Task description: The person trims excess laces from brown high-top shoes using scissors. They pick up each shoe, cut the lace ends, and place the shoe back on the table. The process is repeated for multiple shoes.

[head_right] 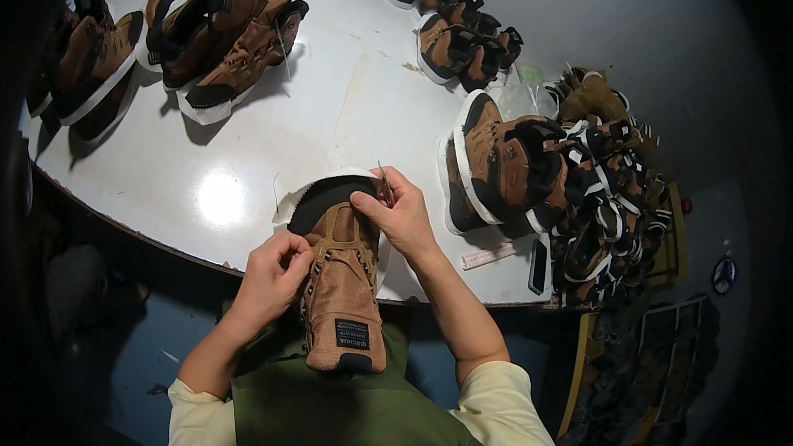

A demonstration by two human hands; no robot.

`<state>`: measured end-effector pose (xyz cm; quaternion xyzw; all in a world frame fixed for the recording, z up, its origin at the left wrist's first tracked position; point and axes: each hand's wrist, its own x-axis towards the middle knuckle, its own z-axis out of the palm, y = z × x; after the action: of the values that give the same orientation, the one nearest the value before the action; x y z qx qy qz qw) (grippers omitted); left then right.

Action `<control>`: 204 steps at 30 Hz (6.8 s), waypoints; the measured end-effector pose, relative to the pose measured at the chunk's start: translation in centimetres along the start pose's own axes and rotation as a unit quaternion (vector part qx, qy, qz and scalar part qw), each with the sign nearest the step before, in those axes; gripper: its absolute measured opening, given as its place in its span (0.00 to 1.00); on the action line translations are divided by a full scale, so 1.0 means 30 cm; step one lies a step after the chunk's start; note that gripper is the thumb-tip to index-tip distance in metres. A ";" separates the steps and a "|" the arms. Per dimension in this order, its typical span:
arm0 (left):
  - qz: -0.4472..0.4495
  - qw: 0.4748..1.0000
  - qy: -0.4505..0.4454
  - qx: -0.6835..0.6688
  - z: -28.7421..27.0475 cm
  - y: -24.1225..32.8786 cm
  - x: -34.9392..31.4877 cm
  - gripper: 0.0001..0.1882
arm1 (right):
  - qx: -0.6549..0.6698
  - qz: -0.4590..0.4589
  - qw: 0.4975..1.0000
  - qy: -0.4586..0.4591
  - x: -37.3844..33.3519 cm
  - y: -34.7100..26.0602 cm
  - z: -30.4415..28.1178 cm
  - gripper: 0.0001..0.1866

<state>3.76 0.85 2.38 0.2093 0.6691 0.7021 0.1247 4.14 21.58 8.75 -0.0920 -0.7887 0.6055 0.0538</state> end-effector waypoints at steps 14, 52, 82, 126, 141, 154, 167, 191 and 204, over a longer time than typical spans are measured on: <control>0.000 1.000 -0.005 0.023 -0.008 0.003 0.011 0.04 | -0.014 0.000 1.000 0.003 0.009 0.016 -0.006 0.18; 0.038 0.999 0.022 0.027 0.017 -0.007 0.017 0.03 | -0.637 -0.299 0.697 -0.136 -0.182 -0.207 0.105 0.16; 0.044 0.998 0.020 0.029 0.025 -0.020 0.022 0.04 | -0.656 -0.249 0.690 -0.175 -0.169 -0.215 0.123 0.18; -0.141 0.950 0.005 -0.278 0.026 -0.137 -0.068 0.27 | 0.123 0.063 0.980 0.141 0.064 0.294 -0.051 0.15; -0.201 0.858 -0.060 -0.469 0.106 -0.037 -0.044 0.21 | 0.143 0.077 0.972 0.173 0.100 0.328 -0.022 0.16; -0.206 0.842 -0.103 -0.488 0.132 -0.021 -0.076 0.26 | 0.002 0.049 0.980 0.194 0.136 0.366 -0.038 0.17; -0.189 0.846 -0.074 -0.493 0.103 0.009 -0.037 0.31 | 0.167 -0.044 0.968 0.184 -0.149 0.170 -0.282 0.19; -0.144 0.936 0.005 -0.321 0.008 0.021 -0.011 0.29 | -0.190 -0.086 0.978 0.027 -0.330 0.008 -0.027 0.21; 0.288 0.875 -0.094 0.378 -0.003 0.235 0.079 0.15 | -0.201 -0.174 0.963 0.036 -0.308 0.004 -0.021 0.17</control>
<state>2.37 1.34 9.67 0.4891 0.7785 0.3776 -0.1098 13.30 20.25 9.05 0.0163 -0.8954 0.4125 0.1669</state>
